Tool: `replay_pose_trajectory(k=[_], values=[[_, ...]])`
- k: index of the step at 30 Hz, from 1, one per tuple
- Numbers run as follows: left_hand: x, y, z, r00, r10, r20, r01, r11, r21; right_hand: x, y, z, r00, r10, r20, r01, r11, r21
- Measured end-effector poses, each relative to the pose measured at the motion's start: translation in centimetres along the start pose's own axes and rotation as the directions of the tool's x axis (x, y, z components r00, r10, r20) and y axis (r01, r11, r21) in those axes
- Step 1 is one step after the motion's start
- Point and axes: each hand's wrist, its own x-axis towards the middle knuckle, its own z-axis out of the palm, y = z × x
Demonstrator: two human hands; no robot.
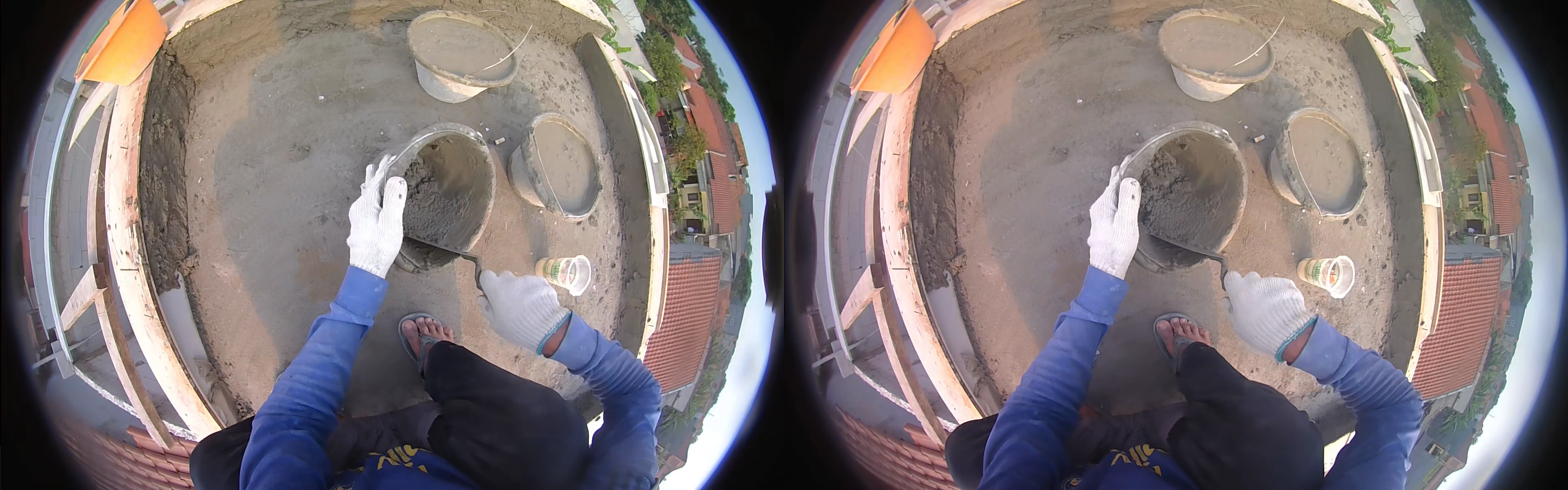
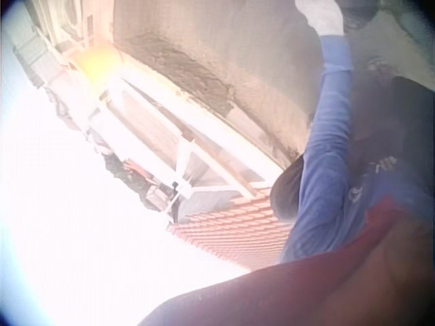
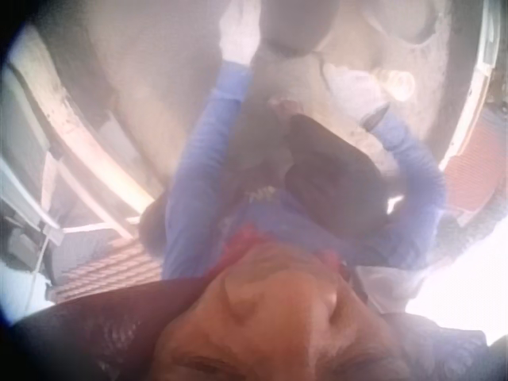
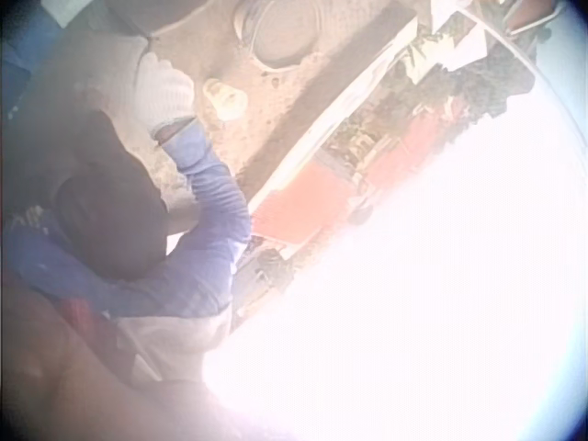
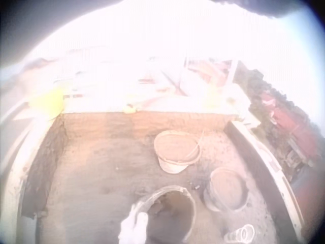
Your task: The person scoops cement from a bucket using a trowel and applies it to a wooden frame on a rooftop. They repeatedly smooth and spread the cement along the frame's edge, occasionally retrieving tools from a nearby bucket.
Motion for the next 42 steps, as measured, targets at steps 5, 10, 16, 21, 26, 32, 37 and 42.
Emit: replay_pose_trajectory(k=[5,10,16,21,26,32,37,42], values=[[4.1,0.5,-3.3,0.93,0.036,0.367,-0.016,0.998,-0.059,5.0,3.0,-1.0,0.949,-0.035,-0.312,0.016,0.998,-0.064],[5.8,1.7,-3.6,0.894,-0.036,0.447,0.025,0.999,0.031,8.8,1.3,3.0,0.928,-0.016,-0.372,-0.034,0.991,-0.127],[5.3,1.0,-2.2,0.917,0.027,0.399,-0.074,0.992,0.103,7.8,2.4,-1.7,0.855,-0.157,-0.495,0.074,0.98,-0.183],[5.2,1.4,0.3,0.904,0.025,0.427,0.004,0.998,-0.067,4.8,0.0,4.9,0.969,0.053,-0.241,-0.047,0.998,0.032],[4.8,3.3,-0.5,0.945,-0.084,0.315,0.116,0.99,-0.084,-3.5,4.3,-1.6,0.91,0.307,-0.28,-0.246,0.941,0.231],[4.3,1.0,0.1,0.981,-0.155,0.118,0.188,0.912,-0.363,-11.8,12.7,-5.5,0.76,0.579,-0.296,-0.513,0.814,0.274],[2.6,-1.5,-1.1,0.959,-0.284,-0.013,0.237,0.823,-0.515,-12.4,10.7,-2.7,0.761,0.629,-0.156,-0.627,0.776,0.07],[2.0,-1.3,-2.1,0.954,-0.301,0.0,0.253,0.801,-0.543,-11.8,15.4,-3.7,0.573,0.614,-0.543,-0.675,0.729,0.111]])
